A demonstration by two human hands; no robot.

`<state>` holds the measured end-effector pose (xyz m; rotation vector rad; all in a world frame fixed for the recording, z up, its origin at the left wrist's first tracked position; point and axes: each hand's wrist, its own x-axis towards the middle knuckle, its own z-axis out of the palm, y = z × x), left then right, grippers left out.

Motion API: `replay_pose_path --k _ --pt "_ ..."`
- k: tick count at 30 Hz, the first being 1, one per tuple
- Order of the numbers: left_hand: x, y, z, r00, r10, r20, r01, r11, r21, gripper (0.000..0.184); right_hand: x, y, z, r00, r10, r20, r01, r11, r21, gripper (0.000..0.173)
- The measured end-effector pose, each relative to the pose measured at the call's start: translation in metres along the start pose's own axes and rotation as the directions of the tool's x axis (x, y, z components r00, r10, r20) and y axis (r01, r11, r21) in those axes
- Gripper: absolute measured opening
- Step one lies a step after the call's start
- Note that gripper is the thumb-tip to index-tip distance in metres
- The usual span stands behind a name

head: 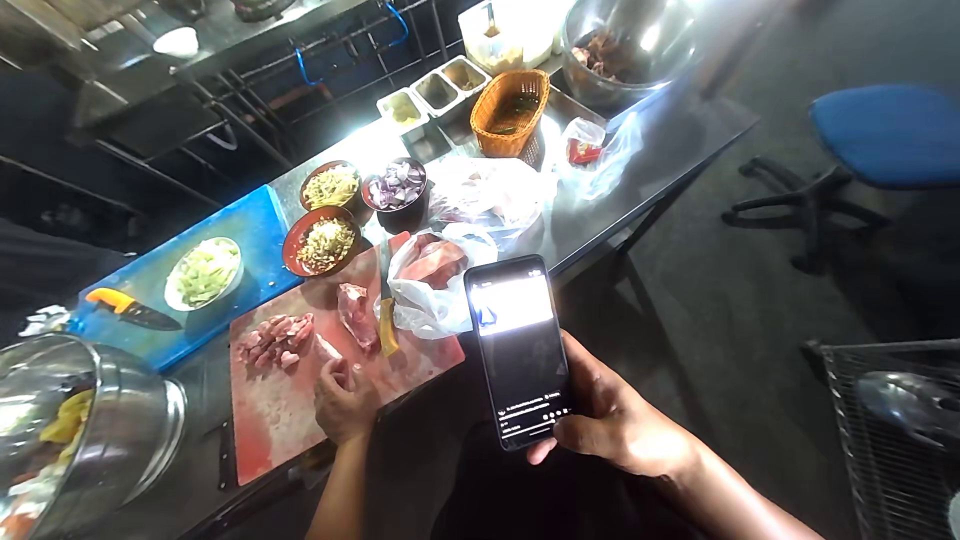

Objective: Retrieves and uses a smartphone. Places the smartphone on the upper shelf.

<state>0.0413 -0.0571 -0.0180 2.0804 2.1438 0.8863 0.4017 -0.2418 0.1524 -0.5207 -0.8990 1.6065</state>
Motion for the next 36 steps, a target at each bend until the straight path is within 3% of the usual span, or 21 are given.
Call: replay_pose_path --k 36 --pt "-0.0007 0.0013 0.0011 1.000 -0.003 -0.009 0.003 1.000 0.019 0.054 0.0019 -0.0011 -0.0050 1.000 0.000 -0.019 0.000 1.000 -0.002 0.072"
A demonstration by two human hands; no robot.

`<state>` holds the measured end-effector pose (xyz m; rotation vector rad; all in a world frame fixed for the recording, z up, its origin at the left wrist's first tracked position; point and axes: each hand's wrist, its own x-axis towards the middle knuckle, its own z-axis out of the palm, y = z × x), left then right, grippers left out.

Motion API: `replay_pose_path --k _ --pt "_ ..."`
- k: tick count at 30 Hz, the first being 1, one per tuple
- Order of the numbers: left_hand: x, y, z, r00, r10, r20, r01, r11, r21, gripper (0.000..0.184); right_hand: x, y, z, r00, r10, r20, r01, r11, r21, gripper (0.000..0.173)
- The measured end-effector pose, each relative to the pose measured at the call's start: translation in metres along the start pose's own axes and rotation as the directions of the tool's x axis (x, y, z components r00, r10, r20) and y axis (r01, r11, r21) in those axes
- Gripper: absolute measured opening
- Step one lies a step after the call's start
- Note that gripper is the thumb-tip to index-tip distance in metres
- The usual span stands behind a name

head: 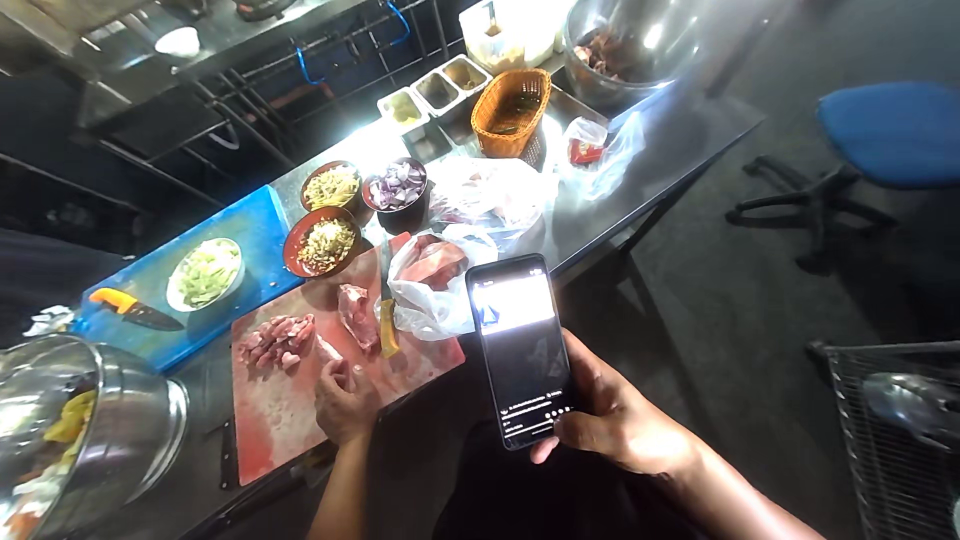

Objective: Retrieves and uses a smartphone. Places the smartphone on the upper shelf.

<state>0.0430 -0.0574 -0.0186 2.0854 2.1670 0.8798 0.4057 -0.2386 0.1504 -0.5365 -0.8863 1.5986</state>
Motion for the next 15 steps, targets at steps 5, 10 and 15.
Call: replay_pose_path --k 5,10,15 --pt "0.0007 0.0007 -0.0016 1.000 -0.007 0.023 0.007 1.000 -0.004 0.053 -0.0002 -0.0018 0.0002 1.000 0.004 -0.008 -0.004 1.000 -0.007 0.068" --pt "0.0011 -0.0016 0.0001 1.000 -0.002 0.014 0.002 1.000 -0.006 0.053 0.0003 -0.0037 0.0012 1.000 0.003 -0.006 -0.003 1.000 -0.017 0.069" --pt "0.0004 -0.0012 0.0000 1.000 -0.006 0.015 0.006 1.000 0.005 0.052 0.0001 -0.0048 0.0008 1.000 0.000 0.016 0.000 1.000 -0.021 0.070"
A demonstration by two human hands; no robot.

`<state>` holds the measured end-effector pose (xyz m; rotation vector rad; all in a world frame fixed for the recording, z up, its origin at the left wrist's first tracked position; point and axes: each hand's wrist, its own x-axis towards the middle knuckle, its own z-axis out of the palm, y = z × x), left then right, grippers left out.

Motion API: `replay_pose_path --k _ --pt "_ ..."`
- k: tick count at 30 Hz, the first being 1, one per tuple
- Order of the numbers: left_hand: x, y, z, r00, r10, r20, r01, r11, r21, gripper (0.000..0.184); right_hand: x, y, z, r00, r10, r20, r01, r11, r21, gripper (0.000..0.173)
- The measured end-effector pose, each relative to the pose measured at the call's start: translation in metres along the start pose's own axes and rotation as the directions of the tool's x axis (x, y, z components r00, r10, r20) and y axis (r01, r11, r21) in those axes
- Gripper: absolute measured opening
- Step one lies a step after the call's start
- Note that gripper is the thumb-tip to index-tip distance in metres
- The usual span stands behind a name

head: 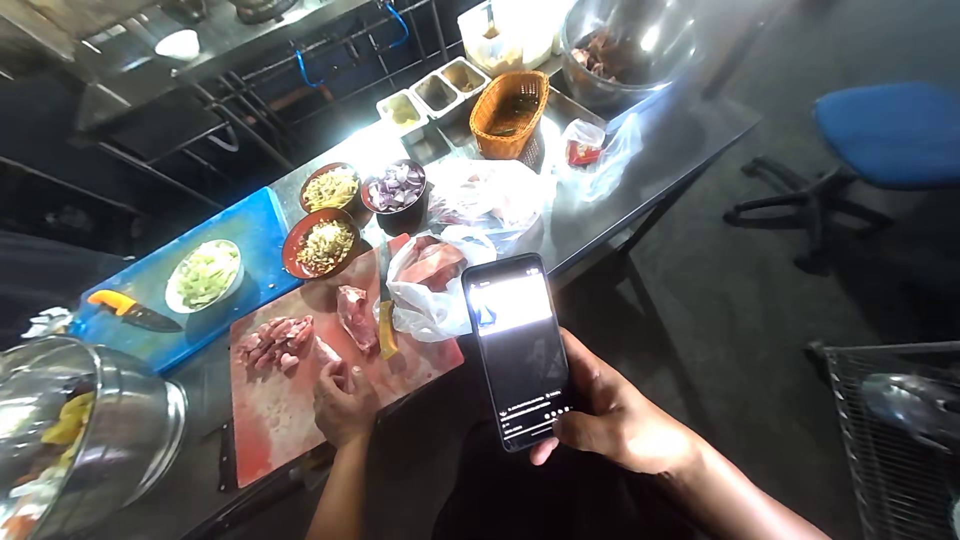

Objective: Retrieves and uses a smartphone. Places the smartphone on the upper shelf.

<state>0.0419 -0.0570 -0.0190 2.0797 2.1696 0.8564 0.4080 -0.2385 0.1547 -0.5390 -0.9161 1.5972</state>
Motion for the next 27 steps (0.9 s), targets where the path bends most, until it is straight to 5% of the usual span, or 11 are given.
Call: replay_pose_path --k 27 --pt "0.0005 -0.0007 0.0004 1.000 0.008 -0.011 -0.008 1.000 -0.005 0.052 -0.0023 0.0033 0.0000 1.000 -0.006 -0.012 0.006 1.000 0.030 0.071"
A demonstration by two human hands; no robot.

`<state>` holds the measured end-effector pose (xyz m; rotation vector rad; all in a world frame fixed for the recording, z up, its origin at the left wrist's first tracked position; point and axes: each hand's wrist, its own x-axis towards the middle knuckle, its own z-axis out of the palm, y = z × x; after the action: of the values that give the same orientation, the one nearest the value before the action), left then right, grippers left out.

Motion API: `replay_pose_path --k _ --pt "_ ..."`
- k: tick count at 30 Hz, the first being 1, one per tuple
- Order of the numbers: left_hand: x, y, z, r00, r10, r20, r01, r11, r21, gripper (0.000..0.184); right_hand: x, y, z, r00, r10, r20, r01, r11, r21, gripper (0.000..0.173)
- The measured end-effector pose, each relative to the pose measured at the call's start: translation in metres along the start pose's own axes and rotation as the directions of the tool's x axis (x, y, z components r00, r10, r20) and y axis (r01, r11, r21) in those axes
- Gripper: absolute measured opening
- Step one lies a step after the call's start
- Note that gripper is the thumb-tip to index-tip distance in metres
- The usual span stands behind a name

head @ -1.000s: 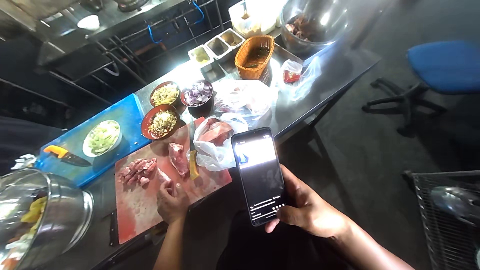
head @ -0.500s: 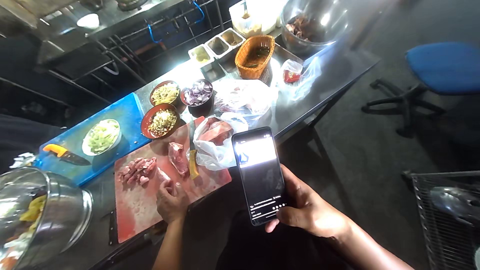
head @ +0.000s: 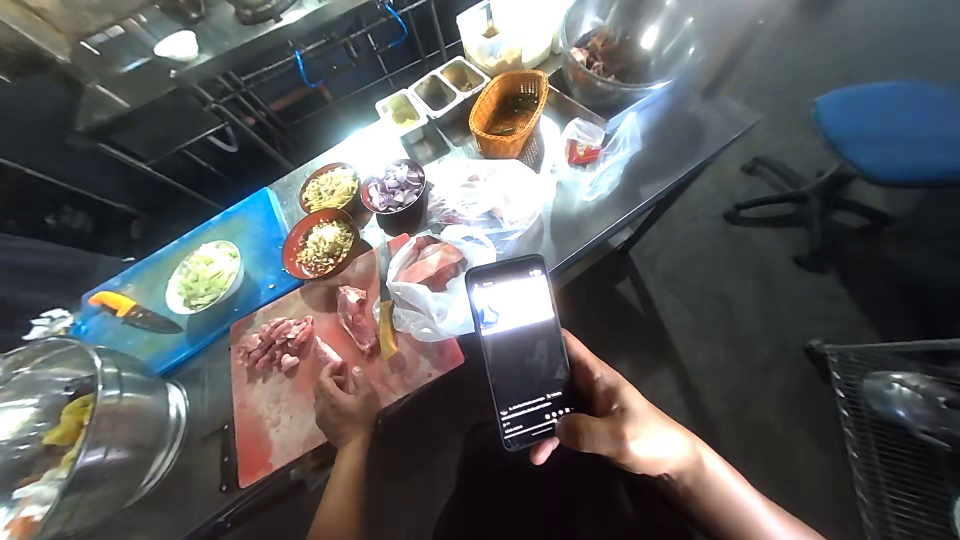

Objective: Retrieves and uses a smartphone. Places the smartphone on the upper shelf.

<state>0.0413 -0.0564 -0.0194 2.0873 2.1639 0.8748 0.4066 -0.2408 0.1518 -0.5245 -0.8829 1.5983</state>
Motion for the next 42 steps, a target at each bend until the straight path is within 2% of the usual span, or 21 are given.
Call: replay_pose_path --k 42 --pt "-0.0005 0.0020 -0.0017 1.000 -0.010 0.002 0.010 1.000 -0.012 0.054 0.0040 0.0020 0.0042 0.999 0.012 0.038 -0.011 1.000 -0.003 0.070"
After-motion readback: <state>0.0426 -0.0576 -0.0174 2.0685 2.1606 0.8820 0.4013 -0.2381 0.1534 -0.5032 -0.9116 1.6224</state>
